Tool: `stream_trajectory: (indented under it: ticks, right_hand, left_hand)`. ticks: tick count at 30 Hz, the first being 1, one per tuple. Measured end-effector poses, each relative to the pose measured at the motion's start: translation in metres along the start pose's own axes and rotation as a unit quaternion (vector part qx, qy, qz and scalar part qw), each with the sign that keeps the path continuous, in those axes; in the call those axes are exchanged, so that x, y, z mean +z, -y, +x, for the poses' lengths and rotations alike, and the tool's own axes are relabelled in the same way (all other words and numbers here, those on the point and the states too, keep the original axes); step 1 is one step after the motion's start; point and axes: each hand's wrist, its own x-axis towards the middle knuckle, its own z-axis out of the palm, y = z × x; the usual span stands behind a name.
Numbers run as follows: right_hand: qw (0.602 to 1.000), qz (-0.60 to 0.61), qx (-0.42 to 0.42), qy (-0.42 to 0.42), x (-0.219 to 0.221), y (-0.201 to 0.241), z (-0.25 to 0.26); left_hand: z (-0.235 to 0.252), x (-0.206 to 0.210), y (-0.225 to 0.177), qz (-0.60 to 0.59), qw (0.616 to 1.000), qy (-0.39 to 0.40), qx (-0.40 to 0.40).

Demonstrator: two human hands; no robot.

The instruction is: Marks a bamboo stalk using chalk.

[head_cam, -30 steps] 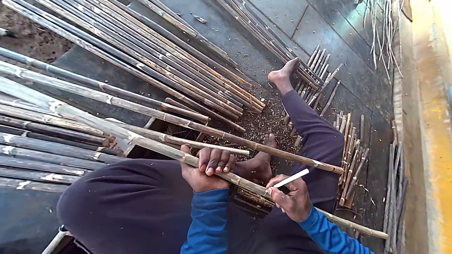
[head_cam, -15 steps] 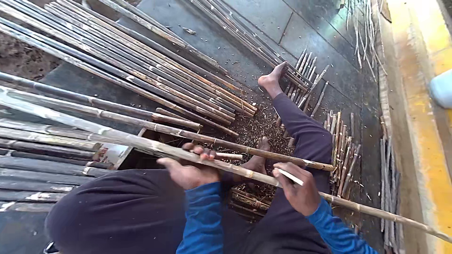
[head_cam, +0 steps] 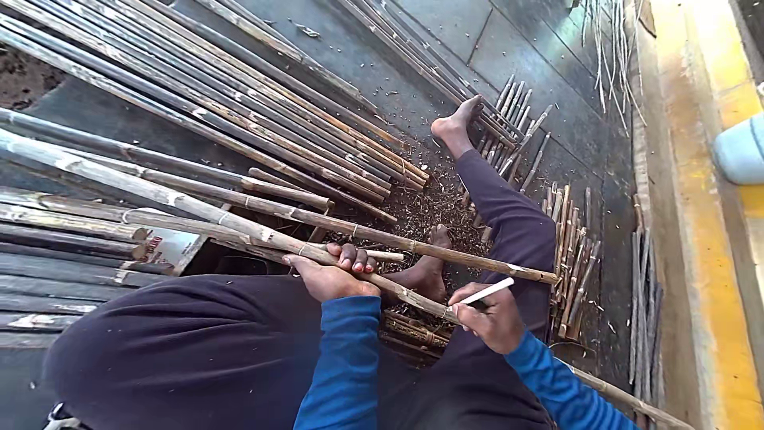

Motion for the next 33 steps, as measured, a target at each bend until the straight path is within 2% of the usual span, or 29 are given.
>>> stream_trajectory:
  ticks: [3,7,11,13,18,24,26,28,29,31,33]
  right_hand:
    - [0.999,-0.001,-0.041,-0.008,0.012,-0.017,0.002]
    - [0.989,-0.042,-0.136,0.032,0.015,-0.026,-0.005]
    - [0.992,-0.055,-0.110,-0.004,0.017,-0.025,-0.008]
    - [0.994,-0.036,-0.101,0.019,0.017,-0.022,-0.011]
    - [1.000,0.012,-0.004,-0.010,0.025,-0.010,-0.019]
    - [0.991,0.066,0.095,-0.074,0.038,0.007,-0.025]
    - [0.979,0.077,0.179,-0.058,0.037,0.014,-0.018]
    - [0.952,0.111,0.287,-0.016,0.029,0.020,-0.004]
    - [0.941,0.132,0.311,-0.003,0.024,0.021,0.002]
    - [0.951,0.166,0.257,-0.048,0.013,0.023,0.008]
    - [0.967,0.193,0.126,-0.113,0.005,0.037,0.009]
  left_hand:
    - [0.000,-0.002,-0.004,0.028,0.998,-0.051,0.011]
    - [-0.001,-0.005,-0.008,0.009,0.997,-0.061,-0.036]
    - [-0.006,-0.006,-0.013,-0.001,0.998,-0.036,-0.046]
    - [-0.007,-0.008,-0.016,0.006,0.999,-0.016,-0.035]
    - [-0.010,-0.016,-0.023,-0.021,0.997,0.074,-0.022]
    - [-0.010,-0.033,-0.030,-0.133,0.966,0.218,-0.041]
    - [-0.010,-0.039,-0.032,-0.150,0.955,0.252,-0.048]
    - [-0.010,-0.044,-0.033,-0.174,0.940,0.288,-0.056]
    - [-0.011,-0.044,-0.033,-0.186,0.935,0.296,-0.060]
    - [-0.008,-0.041,-0.032,-0.210,0.929,0.299,-0.062]
    - [-0.002,-0.039,-0.026,-0.229,0.926,0.296,-0.057]
